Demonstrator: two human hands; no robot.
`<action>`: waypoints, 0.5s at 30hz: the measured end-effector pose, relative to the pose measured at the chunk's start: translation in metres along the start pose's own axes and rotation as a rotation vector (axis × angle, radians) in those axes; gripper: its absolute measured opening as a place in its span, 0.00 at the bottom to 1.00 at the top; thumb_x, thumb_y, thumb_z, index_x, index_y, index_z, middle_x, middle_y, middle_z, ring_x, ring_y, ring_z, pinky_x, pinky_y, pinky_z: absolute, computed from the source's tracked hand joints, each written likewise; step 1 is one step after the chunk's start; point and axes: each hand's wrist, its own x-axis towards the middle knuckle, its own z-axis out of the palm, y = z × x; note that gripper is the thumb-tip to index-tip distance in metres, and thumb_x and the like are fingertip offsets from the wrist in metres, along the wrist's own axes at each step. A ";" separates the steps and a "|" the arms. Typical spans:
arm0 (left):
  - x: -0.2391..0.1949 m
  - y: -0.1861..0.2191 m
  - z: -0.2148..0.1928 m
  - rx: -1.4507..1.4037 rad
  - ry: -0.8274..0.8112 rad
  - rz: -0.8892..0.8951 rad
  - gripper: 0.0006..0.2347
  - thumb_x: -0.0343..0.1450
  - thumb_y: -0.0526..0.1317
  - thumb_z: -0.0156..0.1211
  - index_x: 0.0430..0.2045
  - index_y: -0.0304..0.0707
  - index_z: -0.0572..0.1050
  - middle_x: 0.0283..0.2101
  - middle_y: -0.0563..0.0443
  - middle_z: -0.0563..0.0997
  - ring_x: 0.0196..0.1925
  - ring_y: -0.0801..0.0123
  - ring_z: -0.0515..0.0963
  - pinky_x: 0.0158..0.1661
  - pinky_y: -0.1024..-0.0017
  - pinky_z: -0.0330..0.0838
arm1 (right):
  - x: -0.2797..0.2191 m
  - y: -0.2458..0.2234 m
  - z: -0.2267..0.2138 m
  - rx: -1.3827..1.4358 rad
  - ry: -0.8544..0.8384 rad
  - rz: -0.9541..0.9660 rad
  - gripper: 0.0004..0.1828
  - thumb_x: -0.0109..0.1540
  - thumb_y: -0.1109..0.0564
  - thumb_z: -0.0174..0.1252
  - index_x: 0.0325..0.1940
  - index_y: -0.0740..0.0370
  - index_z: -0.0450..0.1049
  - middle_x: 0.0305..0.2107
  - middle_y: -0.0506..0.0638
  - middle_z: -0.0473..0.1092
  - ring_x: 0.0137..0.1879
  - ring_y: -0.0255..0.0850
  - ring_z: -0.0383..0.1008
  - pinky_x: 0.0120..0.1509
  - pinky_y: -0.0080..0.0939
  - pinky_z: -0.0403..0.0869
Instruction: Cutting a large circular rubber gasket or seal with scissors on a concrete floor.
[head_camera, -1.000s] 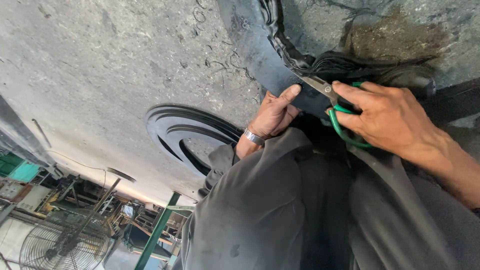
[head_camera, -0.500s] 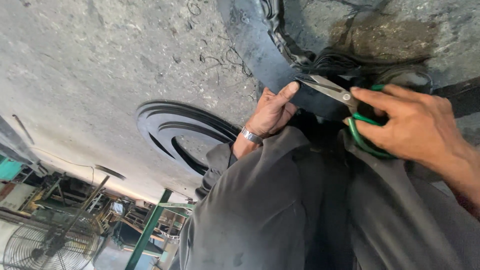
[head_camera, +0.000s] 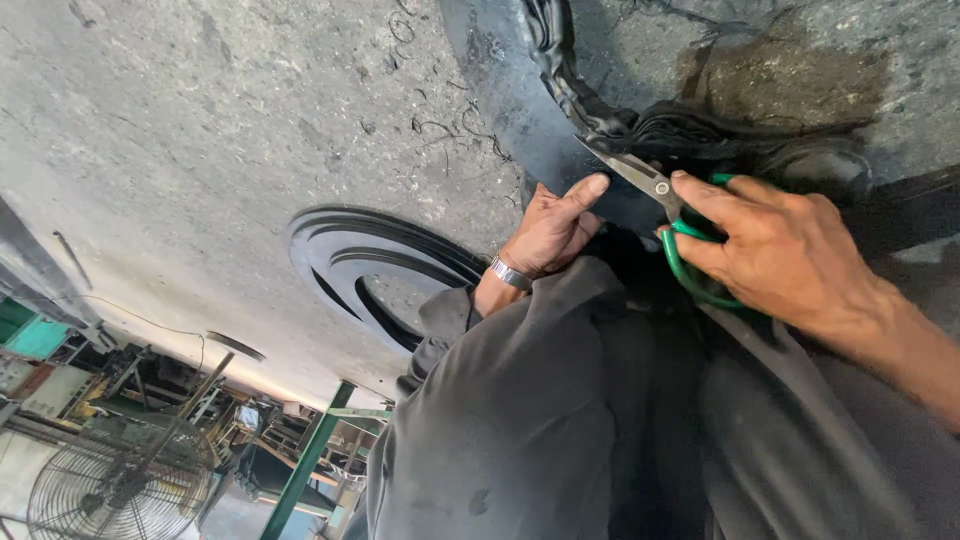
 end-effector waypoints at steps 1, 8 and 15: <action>0.000 -0.001 0.002 -0.002 0.002 0.016 0.15 0.79 0.29 0.58 0.62 0.35 0.70 0.61 0.42 0.78 0.65 0.56 0.77 0.64 0.53 0.73 | 0.000 -0.001 0.003 0.029 0.030 0.006 0.11 0.57 0.49 0.64 0.42 0.50 0.85 0.55 0.52 0.75 0.38 0.43 0.78 0.31 0.40 0.78; 0.002 -0.011 -0.017 0.051 -0.013 0.013 0.09 0.82 0.30 0.56 0.56 0.25 0.74 0.57 0.38 0.79 0.63 0.56 0.78 0.63 0.56 0.74 | 0.011 -0.011 0.008 0.356 0.113 0.254 0.29 0.60 0.48 0.67 0.61 0.67 0.78 0.44 0.57 0.77 0.36 0.46 0.79 0.39 0.44 0.79; 0.004 -0.003 -0.001 0.746 0.218 -0.178 0.11 0.83 0.37 0.59 0.44 0.22 0.82 0.27 0.47 0.70 0.26 0.66 0.64 0.28 0.67 0.56 | 0.034 -0.008 0.007 0.425 0.326 0.159 0.25 0.65 0.53 0.65 0.63 0.70 0.75 0.44 0.62 0.76 0.43 0.52 0.80 0.45 0.46 0.79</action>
